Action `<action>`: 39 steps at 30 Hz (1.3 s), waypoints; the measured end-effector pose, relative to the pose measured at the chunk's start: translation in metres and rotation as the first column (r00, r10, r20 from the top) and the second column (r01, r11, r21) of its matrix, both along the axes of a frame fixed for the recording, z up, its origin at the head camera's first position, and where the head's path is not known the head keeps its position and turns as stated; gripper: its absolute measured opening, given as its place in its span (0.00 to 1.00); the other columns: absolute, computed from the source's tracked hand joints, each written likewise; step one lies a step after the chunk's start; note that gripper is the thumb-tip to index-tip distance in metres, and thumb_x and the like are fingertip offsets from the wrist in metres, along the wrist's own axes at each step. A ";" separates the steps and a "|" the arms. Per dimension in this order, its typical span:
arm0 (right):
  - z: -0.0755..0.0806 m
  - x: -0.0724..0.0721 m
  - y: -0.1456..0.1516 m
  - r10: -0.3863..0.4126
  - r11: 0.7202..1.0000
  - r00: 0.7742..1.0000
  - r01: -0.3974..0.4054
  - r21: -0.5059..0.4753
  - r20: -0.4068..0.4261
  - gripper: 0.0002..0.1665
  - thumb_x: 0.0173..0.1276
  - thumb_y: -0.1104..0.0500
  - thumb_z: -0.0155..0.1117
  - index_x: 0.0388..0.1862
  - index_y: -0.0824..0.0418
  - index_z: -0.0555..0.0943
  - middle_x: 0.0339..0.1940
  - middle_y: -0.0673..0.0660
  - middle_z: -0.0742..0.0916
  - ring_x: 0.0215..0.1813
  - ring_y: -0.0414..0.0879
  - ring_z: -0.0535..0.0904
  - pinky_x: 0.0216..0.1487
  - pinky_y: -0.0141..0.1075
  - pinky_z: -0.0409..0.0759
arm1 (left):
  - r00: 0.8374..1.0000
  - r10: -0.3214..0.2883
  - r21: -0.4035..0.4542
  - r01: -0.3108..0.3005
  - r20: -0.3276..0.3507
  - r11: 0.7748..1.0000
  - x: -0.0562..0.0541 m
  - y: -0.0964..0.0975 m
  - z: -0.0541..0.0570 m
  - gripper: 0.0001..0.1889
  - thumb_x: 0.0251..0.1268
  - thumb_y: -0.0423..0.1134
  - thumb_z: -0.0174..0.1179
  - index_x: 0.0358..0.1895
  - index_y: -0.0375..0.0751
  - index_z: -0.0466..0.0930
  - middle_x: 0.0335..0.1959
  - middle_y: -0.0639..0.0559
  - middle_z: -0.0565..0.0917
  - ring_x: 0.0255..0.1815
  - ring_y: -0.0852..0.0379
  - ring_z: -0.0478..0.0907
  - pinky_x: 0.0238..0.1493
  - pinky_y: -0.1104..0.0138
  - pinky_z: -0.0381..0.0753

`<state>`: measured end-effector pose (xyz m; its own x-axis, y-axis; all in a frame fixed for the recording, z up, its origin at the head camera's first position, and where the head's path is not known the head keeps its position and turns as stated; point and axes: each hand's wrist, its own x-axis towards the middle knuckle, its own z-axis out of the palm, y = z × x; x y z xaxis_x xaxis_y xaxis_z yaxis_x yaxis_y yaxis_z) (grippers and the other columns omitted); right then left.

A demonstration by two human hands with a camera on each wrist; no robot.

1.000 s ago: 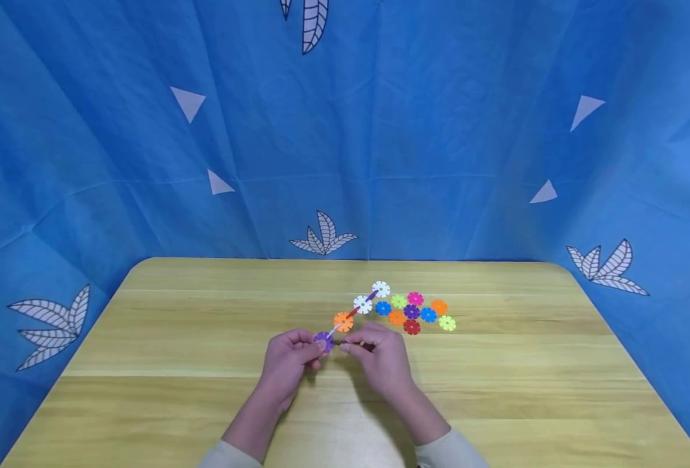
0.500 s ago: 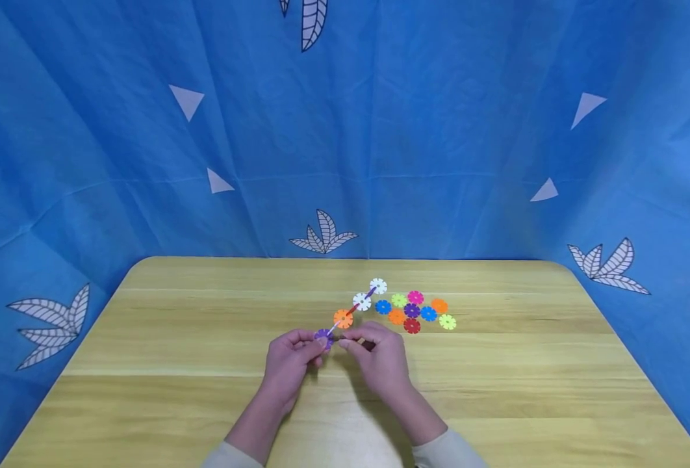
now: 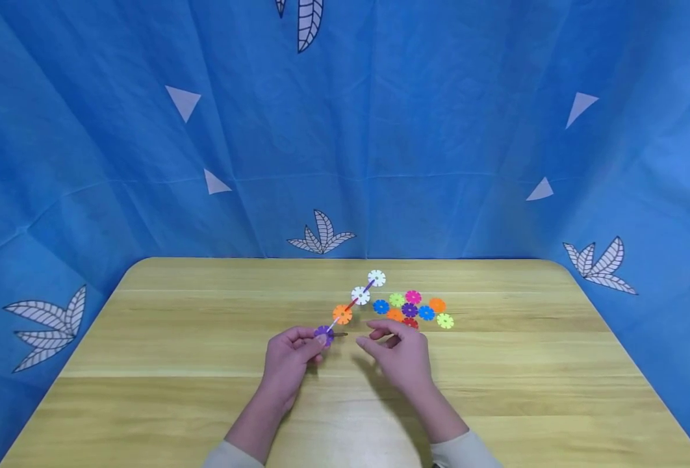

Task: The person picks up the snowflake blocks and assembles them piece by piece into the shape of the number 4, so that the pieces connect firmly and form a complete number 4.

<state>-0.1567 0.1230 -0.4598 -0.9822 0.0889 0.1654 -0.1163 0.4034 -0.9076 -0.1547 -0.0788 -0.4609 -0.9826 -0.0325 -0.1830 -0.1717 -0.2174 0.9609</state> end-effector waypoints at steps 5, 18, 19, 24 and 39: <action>0.000 0.000 0.015 -0.061 0.998 0.998 0.060 0.029 0.034 0.20 0.52 0.57 0.83 0.44 0.60 0.88 0.29 0.48 0.86 0.28 0.44 0.83 0.32 0.35 0.84 | 1.000 0.000 0.000 0.000 0.006 1.000 0.000 -0.001 0.002 0.04 0.60 0.27 0.68 0.35 0.33 0.82 0.33 0.40 0.86 0.28 0.54 0.81 0.33 0.67 0.85; -0.004 0.001 0.047 -0.178 0.982 0.979 0.171 0.076 0.103 0.19 0.53 0.55 0.83 0.44 0.59 0.88 0.30 0.52 0.85 0.26 0.46 0.81 0.23 0.33 0.80 | 1.000 -0.008 -0.025 0.009 0.020 1.000 -0.003 -0.005 0.006 0.07 0.61 0.30 0.69 0.39 0.32 0.82 0.37 0.40 0.87 0.30 0.53 0.80 0.35 0.66 0.85; -0.005 0.001 0.049 -0.185 0.980 0.977 0.176 0.091 0.103 0.20 0.54 0.55 0.82 0.44 0.58 0.88 0.30 0.52 0.85 0.25 0.46 0.80 0.23 0.33 0.79 | 1.000 -0.010 -0.022 0.010 0.019 1.000 -0.003 -0.005 0.006 0.07 0.61 0.30 0.69 0.39 0.32 0.82 0.37 0.40 0.86 0.30 0.53 0.81 0.35 0.66 0.85; -0.005 -0.001 0.064 -0.238 0.963 0.965 0.219 0.159 0.113 0.22 0.56 0.53 0.81 0.48 0.59 0.87 0.31 0.53 0.85 0.26 0.47 0.79 0.25 0.33 0.76 | 1.000 0.009 -0.016 -0.008 0.019 1.000 -0.002 -0.008 0.007 0.06 0.61 0.29 0.68 0.38 0.32 0.82 0.36 0.39 0.86 0.31 0.51 0.81 0.34 0.67 0.85; -0.007 -0.006 0.107 -0.306 0.916 0.947 0.264 0.301 0.102 0.24 0.58 0.53 0.78 0.50 0.63 0.85 0.30 0.54 0.85 0.33 0.49 0.81 0.33 0.39 0.76 | 1.000 0.015 -0.009 -0.015 0.011 1.000 -0.003 -0.010 0.005 0.06 0.61 0.29 0.68 0.38 0.33 0.82 0.37 0.39 0.87 0.32 0.51 0.82 0.35 0.66 0.85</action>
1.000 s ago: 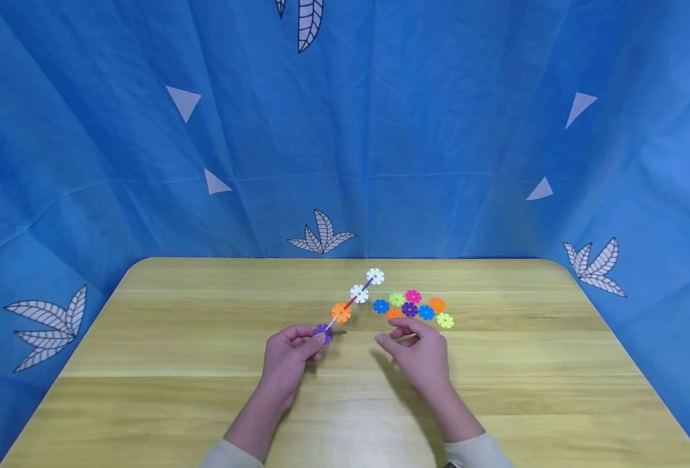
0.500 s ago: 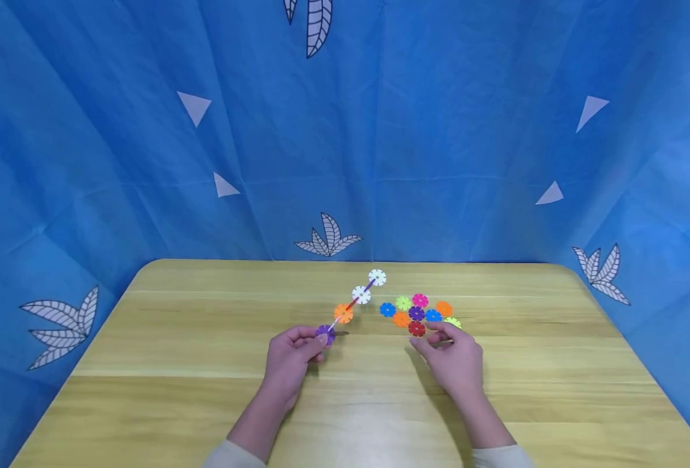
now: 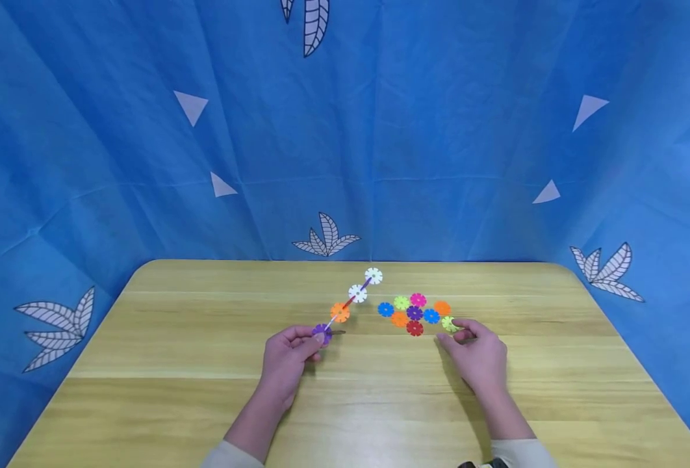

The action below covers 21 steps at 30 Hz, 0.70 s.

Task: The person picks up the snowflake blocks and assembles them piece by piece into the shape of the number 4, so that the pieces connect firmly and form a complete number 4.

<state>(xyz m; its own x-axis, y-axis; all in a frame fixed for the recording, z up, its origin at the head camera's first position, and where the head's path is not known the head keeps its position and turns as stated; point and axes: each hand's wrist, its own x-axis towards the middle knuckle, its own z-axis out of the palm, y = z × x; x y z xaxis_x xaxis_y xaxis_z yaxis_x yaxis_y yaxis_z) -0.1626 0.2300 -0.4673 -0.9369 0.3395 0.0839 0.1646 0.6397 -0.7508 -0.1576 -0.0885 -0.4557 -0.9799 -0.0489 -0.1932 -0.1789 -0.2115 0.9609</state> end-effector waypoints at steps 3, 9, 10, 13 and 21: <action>0.000 -0.002 0.004 -0.013 1.000 1.000 0.013 -0.001 0.002 0.25 0.58 0.53 0.78 0.51 0.64 0.85 0.30 0.54 0.85 0.35 0.50 0.81 0.36 0.41 0.76 | 1.000 0.001 0.002 -0.001 -0.004 1.000 0.000 0.000 0.000 0.07 0.61 0.29 0.69 0.39 0.32 0.82 0.37 0.39 0.87 0.32 0.51 0.82 0.35 0.66 0.85; -0.005 -0.005 0.007 -0.025 1.000 0.999 0.025 0.001 0.023 0.26 0.59 0.52 0.78 0.52 0.64 0.84 0.29 0.53 0.85 0.36 0.50 0.80 0.39 0.42 0.75 | 1.000 -0.002 0.000 0.002 0.004 1.000 0.000 -0.001 0.000 0.06 0.62 0.29 0.68 0.39 0.33 0.81 0.37 0.39 0.86 0.32 0.51 0.82 0.36 0.65 0.85; -0.006 -0.005 0.007 -0.028 1.000 0.999 0.028 0.001 0.031 0.26 0.59 0.52 0.78 0.53 0.64 0.84 0.30 0.53 0.85 0.36 0.50 0.80 0.39 0.42 0.75 | 1.000 -0.002 0.001 0.002 0.006 1.000 0.000 -0.001 0.000 0.05 0.62 0.29 0.68 0.38 0.34 0.81 0.37 0.39 0.86 0.32 0.51 0.82 0.36 0.65 0.85; -0.007 -0.007 0.007 -0.037 0.999 0.998 0.037 -0.003 0.053 0.26 0.61 0.52 0.76 0.54 0.63 0.84 0.31 0.53 0.84 0.36 0.50 0.79 0.38 0.41 0.74 | 1.000 -0.001 0.003 0.001 0.010 1.000 0.001 0.000 0.001 0.04 0.62 0.28 0.67 0.38 0.35 0.82 0.37 0.39 0.86 0.32 0.51 0.82 0.35 0.66 0.85; -0.005 -0.012 0.006 -0.063 0.997 0.995 0.060 0.038 0.084 0.23 0.66 0.54 0.71 0.57 0.63 0.83 0.35 0.56 0.85 0.39 0.52 0.78 0.37 0.41 0.72 | 1.000 0.000 0.008 0.000 0.007 1.000 0.000 0.001 -0.001 0.04 0.62 0.28 0.67 0.38 0.35 0.82 0.37 0.39 0.86 0.31 0.52 0.81 0.35 0.67 0.84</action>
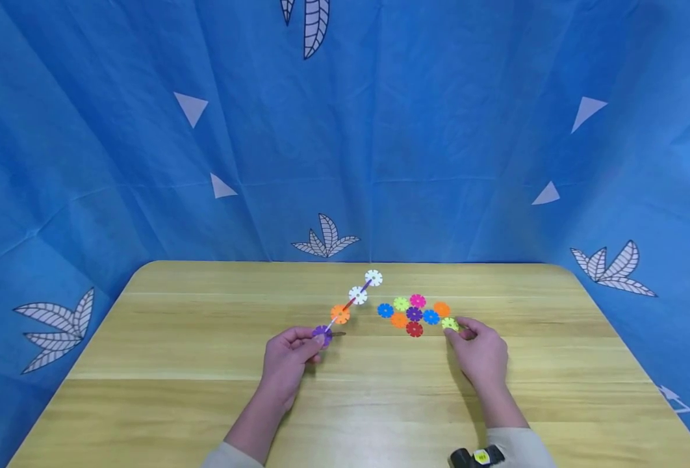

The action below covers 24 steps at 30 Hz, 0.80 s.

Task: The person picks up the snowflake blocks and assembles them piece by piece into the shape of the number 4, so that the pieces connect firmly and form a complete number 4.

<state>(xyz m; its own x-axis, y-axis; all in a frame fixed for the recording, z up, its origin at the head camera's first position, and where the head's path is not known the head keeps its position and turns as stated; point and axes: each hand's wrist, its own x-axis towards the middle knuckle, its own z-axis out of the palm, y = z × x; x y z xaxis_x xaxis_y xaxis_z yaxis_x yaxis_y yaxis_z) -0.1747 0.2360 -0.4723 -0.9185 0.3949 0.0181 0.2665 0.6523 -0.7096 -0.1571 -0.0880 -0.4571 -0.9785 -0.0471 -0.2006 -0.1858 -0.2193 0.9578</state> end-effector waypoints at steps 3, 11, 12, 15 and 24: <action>0.001 -0.001 0.000 -0.004 1.000 1.000 0.004 0.020 0.010 0.23 0.67 0.53 0.70 0.58 0.62 0.83 0.36 0.56 0.85 0.40 0.53 0.78 0.37 0.42 0.72 | 1.000 -0.001 -0.001 0.001 -0.001 1.000 0.000 0.001 0.000 0.04 0.62 0.28 0.67 0.37 0.35 0.82 0.37 0.40 0.87 0.31 0.52 0.81 0.35 0.67 0.84; 0.000 -0.005 0.002 0.002 0.998 1.000 -0.003 0.061 0.019 0.23 0.68 0.53 0.68 0.58 0.63 0.83 0.33 0.55 0.83 0.35 0.51 0.76 0.33 0.40 0.70 | 1.000 -0.009 -0.006 0.009 -0.001 1.000 -0.001 0.002 0.002 0.05 0.62 0.29 0.68 0.38 0.35 0.82 0.37 0.40 0.87 0.31 0.52 0.81 0.35 0.66 0.84; 0.000 -0.005 0.002 0.003 0.998 1.000 -0.004 0.060 0.019 0.23 0.68 0.53 0.68 0.57 0.63 0.83 0.32 0.55 0.83 0.34 0.51 0.75 0.32 0.40 0.70 | 1.000 -0.010 -0.008 0.010 0.000 1.000 -0.001 0.002 0.002 0.05 0.61 0.29 0.68 0.38 0.35 0.82 0.37 0.40 0.87 0.31 0.52 0.81 0.35 0.66 0.84; 0.000 -0.005 0.002 0.001 0.998 1.000 -0.002 0.058 0.018 0.22 0.67 0.53 0.69 0.56 0.62 0.83 0.32 0.54 0.82 0.34 0.50 0.75 0.31 0.40 0.69 | 1.000 -0.008 -0.008 0.008 0.004 1.000 -0.001 0.002 0.002 0.06 0.61 0.29 0.68 0.39 0.34 0.82 0.38 0.40 0.87 0.31 0.52 0.81 0.36 0.66 0.84; 0.000 -0.003 0.002 -0.004 1.000 1.000 0.004 0.015 0.020 0.19 0.65 0.55 0.70 0.51 0.63 0.83 0.34 0.56 0.84 0.36 0.52 0.77 0.36 0.43 0.71 | 1.000 -0.006 -0.004 0.006 0.005 1.000 0.000 0.001 0.000 0.05 0.62 0.29 0.68 0.39 0.34 0.82 0.38 0.40 0.86 0.33 0.50 0.82 0.36 0.65 0.85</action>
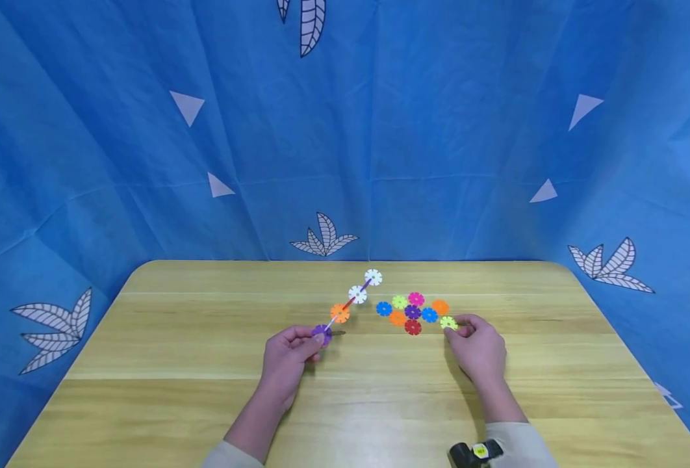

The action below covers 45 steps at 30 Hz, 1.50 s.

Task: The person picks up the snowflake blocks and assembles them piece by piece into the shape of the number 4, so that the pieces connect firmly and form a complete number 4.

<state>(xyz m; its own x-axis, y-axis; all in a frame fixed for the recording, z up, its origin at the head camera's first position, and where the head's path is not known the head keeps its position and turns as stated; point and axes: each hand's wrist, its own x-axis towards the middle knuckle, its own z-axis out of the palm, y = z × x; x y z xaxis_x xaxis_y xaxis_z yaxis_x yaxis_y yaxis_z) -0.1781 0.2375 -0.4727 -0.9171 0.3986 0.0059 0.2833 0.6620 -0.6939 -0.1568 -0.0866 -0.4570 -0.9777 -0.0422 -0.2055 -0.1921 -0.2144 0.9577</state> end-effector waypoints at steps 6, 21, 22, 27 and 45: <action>-0.001 0.002 0.000 -0.005 1.000 1.000 0.005 -0.013 -0.015 0.19 0.65 0.55 0.71 0.52 0.61 0.81 0.46 0.60 0.85 0.48 0.57 0.78 0.47 0.50 0.73 | 1.000 0.000 0.000 0.000 0.003 1.000 0.000 0.000 0.001 0.04 0.62 0.29 0.68 0.38 0.36 0.82 0.37 0.40 0.86 0.33 0.51 0.82 0.36 0.66 0.85; 0.002 0.008 -0.002 -0.033 0.996 0.999 0.030 -0.082 -0.040 0.18 0.64 0.58 0.73 0.50 0.61 0.81 0.40 0.58 0.86 0.43 0.55 0.79 0.42 0.46 0.73 | 1.000 0.001 0.009 -0.001 0.001 1.000 0.000 0.000 0.001 0.04 0.62 0.28 0.68 0.37 0.36 0.82 0.36 0.40 0.86 0.32 0.52 0.81 0.35 0.67 0.85; 0.002 0.009 -0.003 -0.032 0.996 0.999 0.029 -0.086 -0.040 0.17 0.64 0.58 0.73 0.50 0.62 0.81 0.39 0.58 0.86 0.42 0.55 0.79 0.41 0.46 0.73 | 1.000 0.001 0.008 -0.001 0.002 1.000 0.000 -0.001 0.001 0.04 0.62 0.28 0.68 0.37 0.36 0.82 0.36 0.40 0.86 0.32 0.52 0.81 0.35 0.67 0.84; 0.004 0.011 -0.003 -0.021 0.995 0.999 0.017 -0.103 -0.034 0.15 0.63 0.58 0.74 0.45 0.63 0.82 0.37 0.57 0.87 0.36 0.53 0.79 0.39 0.43 0.72 | 1.000 0.004 0.009 -0.004 0.005 1.000 0.000 -0.001 0.002 0.05 0.61 0.29 0.68 0.37 0.36 0.82 0.37 0.40 0.86 0.33 0.51 0.82 0.35 0.66 0.85; 0.014 0.022 -0.019 0.025 0.965 0.998 -0.038 -0.261 -0.051 0.14 0.65 0.57 0.73 0.44 0.64 0.83 0.35 0.57 0.88 0.27 0.47 0.84 0.21 0.34 0.77 | 1.000 0.003 0.018 -0.003 -0.008 1.000 0.000 -0.001 0.002 0.03 0.62 0.27 0.67 0.36 0.37 0.82 0.37 0.39 0.87 0.33 0.51 0.82 0.35 0.66 0.85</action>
<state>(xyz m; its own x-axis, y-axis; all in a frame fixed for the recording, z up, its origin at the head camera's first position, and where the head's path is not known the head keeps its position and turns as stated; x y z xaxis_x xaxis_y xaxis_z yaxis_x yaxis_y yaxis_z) -0.1565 0.2185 -0.4591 -0.9304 0.3628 -0.0516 0.2283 0.4638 -0.8560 -0.1564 -0.0875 -0.4545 -0.9793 -0.0413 -0.1982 -0.1835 -0.2323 0.9552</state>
